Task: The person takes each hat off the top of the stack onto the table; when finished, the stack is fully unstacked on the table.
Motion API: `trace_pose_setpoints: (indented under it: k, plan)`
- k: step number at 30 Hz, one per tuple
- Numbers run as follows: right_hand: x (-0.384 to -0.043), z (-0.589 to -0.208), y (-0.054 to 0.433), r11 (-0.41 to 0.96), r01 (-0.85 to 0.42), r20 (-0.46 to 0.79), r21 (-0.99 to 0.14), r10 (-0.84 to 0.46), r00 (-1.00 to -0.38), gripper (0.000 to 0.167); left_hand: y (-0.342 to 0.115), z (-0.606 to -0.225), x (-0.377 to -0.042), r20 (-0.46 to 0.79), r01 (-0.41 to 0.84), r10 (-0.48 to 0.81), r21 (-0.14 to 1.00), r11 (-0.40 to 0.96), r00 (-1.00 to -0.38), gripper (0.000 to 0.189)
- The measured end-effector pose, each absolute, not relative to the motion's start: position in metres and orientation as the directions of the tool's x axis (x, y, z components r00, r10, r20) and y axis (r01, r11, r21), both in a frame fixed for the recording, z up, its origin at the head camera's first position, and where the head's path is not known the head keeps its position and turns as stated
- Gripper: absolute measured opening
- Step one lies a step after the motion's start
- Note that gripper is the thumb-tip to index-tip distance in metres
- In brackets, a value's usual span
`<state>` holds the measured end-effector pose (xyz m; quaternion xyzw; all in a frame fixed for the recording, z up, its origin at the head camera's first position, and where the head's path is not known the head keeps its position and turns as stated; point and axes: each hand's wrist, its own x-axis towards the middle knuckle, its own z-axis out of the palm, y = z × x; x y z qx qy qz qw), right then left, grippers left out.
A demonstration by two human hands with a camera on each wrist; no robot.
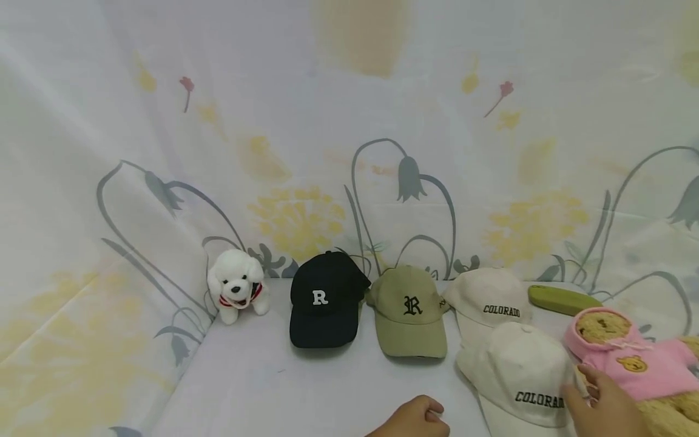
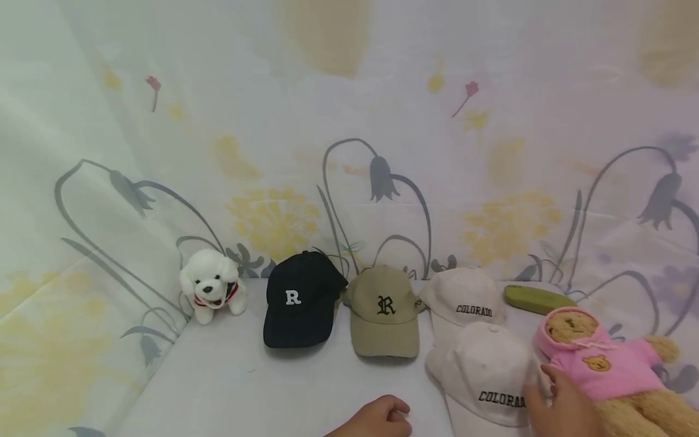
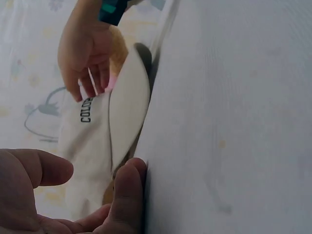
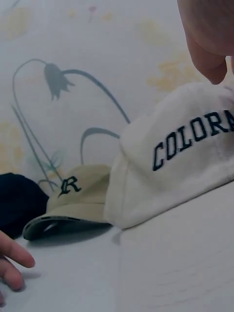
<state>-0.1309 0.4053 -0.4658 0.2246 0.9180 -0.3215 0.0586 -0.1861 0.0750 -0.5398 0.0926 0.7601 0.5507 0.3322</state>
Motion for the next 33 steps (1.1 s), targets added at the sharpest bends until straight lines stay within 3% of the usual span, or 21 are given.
trace_pose_setpoints:
  k: [8, 15, 18, 25, 33]
  plan:
    - [-0.138, -0.440, 0.350, 0.793, 0.267, 0.054, -0.547, 0.351, -0.935, 0.065, 0.035, -0.501, -0.182, -0.399, -0.244, 0.445, 0.898, 0.365, -0.802, 0.020]
    - [-0.146, -0.444, 0.302, 0.857, -0.004, 0.341, -0.516, 0.201, -0.918, 0.044, 0.005, -0.495, -0.188, -0.426, -0.309, 0.386, 0.892, 0.329, -0.818, 0.023]
    - [-0.154, -0.444, 0.280, 0.865, -0.052, 0.322, -0.499, 0.129, -0.938, 0.044, -0.008, -0.494, -0.192, -0.407, -0.305, 0.341, 0.899, 0.314, -0.847, 0.025]
    - [-0.174, -0.438, 0.237, 0.822, -0.033, 0.173, -0.568, 0.080, -0.982, 0.050, -0.041, -0.496, -0.204, -0.364, -0.305, 0.246, 0.920, 0.247, -0.898, 0.031]
    - [-0.202, -0.450, 0.206, 0.707, -0.087, 0.173, -0.702, 0.050, -0.984, 0.042, -0.079, -0.495, -0.217, -0.316, -0.283, 0.157, 0.938, 0.200, -0.936, 0.041]
